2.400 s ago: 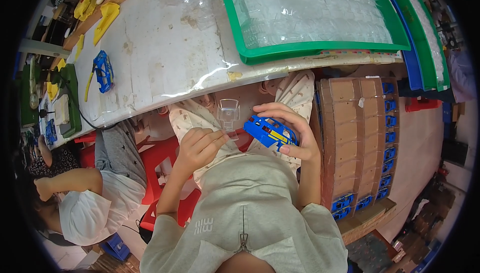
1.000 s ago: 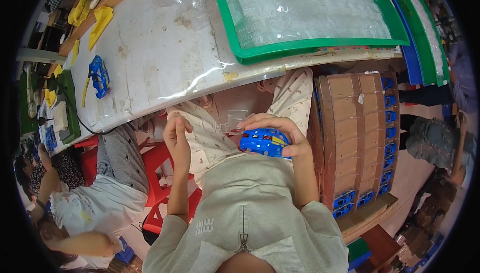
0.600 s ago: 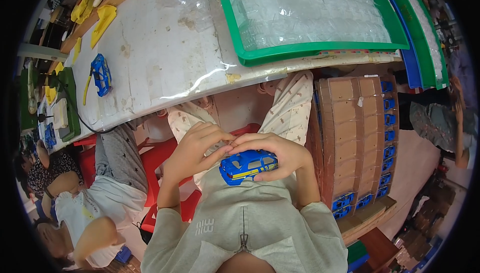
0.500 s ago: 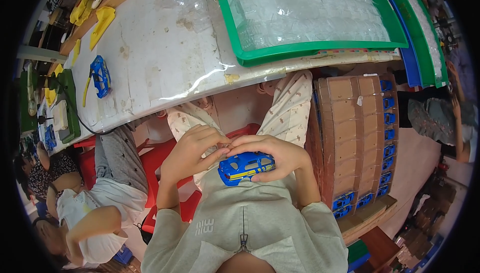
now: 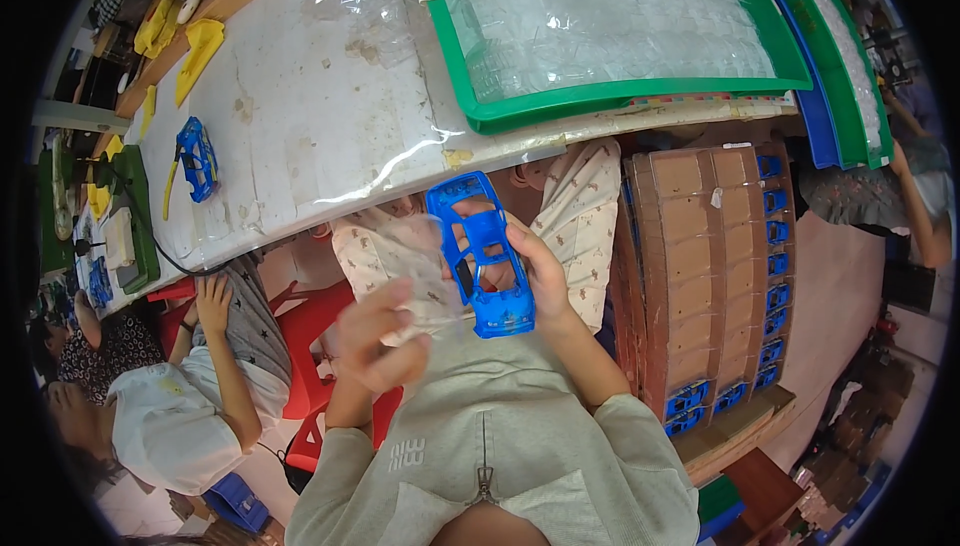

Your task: The person assembles toy cars by fitting clear plastic window inserts into car bodies, pressing them into place by hand and with pliers, and placing the assembled car bodies into a tray.

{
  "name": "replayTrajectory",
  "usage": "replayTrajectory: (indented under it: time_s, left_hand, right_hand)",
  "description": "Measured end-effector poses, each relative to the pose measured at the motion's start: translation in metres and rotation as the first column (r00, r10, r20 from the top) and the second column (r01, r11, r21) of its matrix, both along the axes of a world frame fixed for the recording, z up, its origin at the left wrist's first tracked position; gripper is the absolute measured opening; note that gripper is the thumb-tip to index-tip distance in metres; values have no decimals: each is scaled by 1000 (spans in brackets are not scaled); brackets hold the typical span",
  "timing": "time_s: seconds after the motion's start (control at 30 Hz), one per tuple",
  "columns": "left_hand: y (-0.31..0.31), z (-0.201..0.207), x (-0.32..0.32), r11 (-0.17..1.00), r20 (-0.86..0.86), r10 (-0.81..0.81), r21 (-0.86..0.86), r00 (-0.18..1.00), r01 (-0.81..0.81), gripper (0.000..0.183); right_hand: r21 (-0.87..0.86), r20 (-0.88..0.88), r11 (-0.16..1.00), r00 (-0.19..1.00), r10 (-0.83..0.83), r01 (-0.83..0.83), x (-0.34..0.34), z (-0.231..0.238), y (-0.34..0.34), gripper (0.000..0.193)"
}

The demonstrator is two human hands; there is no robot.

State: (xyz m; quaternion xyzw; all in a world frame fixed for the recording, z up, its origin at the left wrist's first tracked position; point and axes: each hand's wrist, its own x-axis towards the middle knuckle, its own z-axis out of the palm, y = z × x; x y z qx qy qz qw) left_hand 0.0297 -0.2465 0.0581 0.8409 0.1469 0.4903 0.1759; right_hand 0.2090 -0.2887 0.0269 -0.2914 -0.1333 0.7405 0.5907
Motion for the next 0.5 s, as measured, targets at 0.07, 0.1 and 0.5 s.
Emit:
replayTrajectory:
  time_s: [0.07, 0.1, 0.5]
  left_hand:
    - [-7, -6, 7, 981, -65, -187, 39, 980, 189, 29]
    - [-7, -11, 6, 981, -64, -188, 39, 980, 190, 29]
    - [27, -20, -12, 881, 334, 395, -401, 856, -250, 8]
  right_hand:
    - [5, -10, 1000, 1000, -21, 21, -2, -4, 0, 65]
    - [10, -22, 999, 999, -42, 42, -3, -5, 1, 65]
    - [758, 510, 643, 515, -689, 110, -49, -48, 84, 67]
